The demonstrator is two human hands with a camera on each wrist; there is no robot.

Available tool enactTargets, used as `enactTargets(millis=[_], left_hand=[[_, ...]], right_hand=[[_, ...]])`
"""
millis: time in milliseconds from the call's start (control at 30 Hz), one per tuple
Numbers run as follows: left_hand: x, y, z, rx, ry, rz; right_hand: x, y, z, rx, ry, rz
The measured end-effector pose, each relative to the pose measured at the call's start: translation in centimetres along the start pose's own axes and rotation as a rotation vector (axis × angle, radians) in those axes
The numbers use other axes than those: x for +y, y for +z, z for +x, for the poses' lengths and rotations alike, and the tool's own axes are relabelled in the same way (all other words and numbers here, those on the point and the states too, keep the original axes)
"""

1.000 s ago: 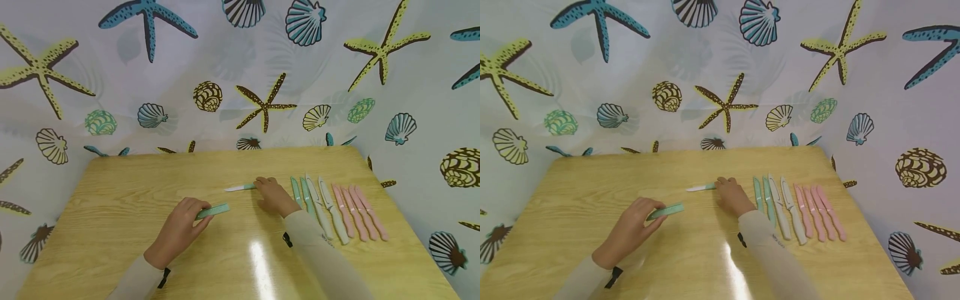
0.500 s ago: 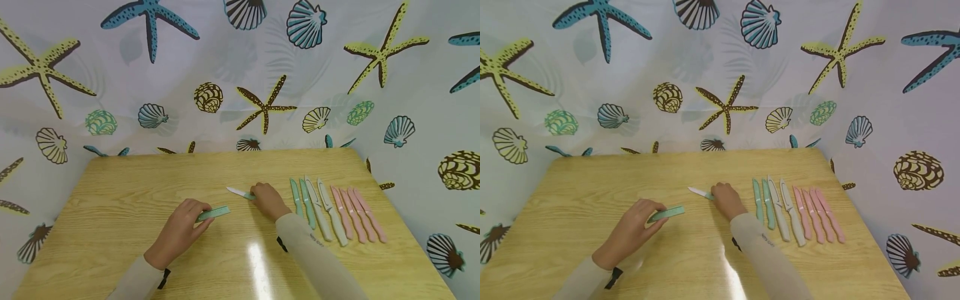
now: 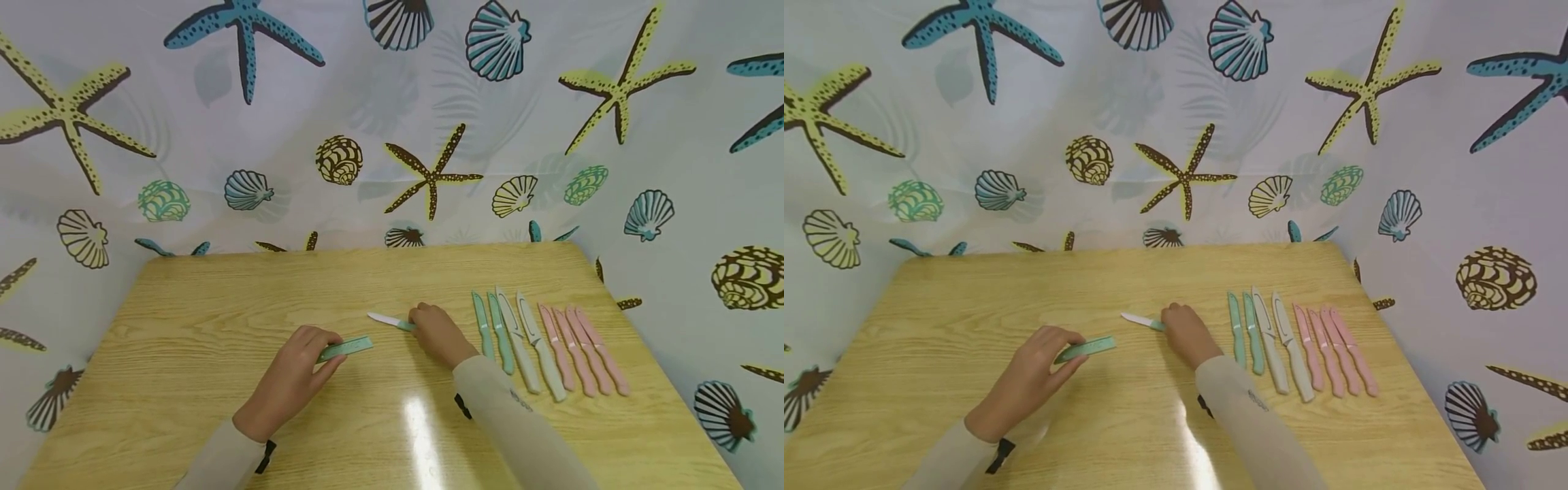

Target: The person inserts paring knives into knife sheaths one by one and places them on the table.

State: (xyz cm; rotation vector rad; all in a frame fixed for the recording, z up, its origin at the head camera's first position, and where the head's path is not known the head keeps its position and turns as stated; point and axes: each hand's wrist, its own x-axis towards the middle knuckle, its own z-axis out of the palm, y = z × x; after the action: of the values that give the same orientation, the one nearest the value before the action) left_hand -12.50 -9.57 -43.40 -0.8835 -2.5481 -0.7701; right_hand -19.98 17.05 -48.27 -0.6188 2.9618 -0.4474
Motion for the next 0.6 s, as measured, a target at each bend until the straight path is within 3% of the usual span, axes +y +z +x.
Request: enactTargets(millis=[167, 467, 600], left_hand=[[0.0, 0.0, -0.1, -0.002, -0.008, 0.002], [-0.1, 0.3, -0.1, 0.022, 0.022, 0.0], [-0.1, 0.4, 0.0, 0.025, 0.034, 0.004]], right_hand=[[-0.4, -0.3, -1.4, 0.11, -0.036, 0.054], [-1.6, -2.0, -6.1, 0.428, -0.226, 0.054], [-2.0, -2.3, -8.0, 0.474, -0.257, 0.033]])
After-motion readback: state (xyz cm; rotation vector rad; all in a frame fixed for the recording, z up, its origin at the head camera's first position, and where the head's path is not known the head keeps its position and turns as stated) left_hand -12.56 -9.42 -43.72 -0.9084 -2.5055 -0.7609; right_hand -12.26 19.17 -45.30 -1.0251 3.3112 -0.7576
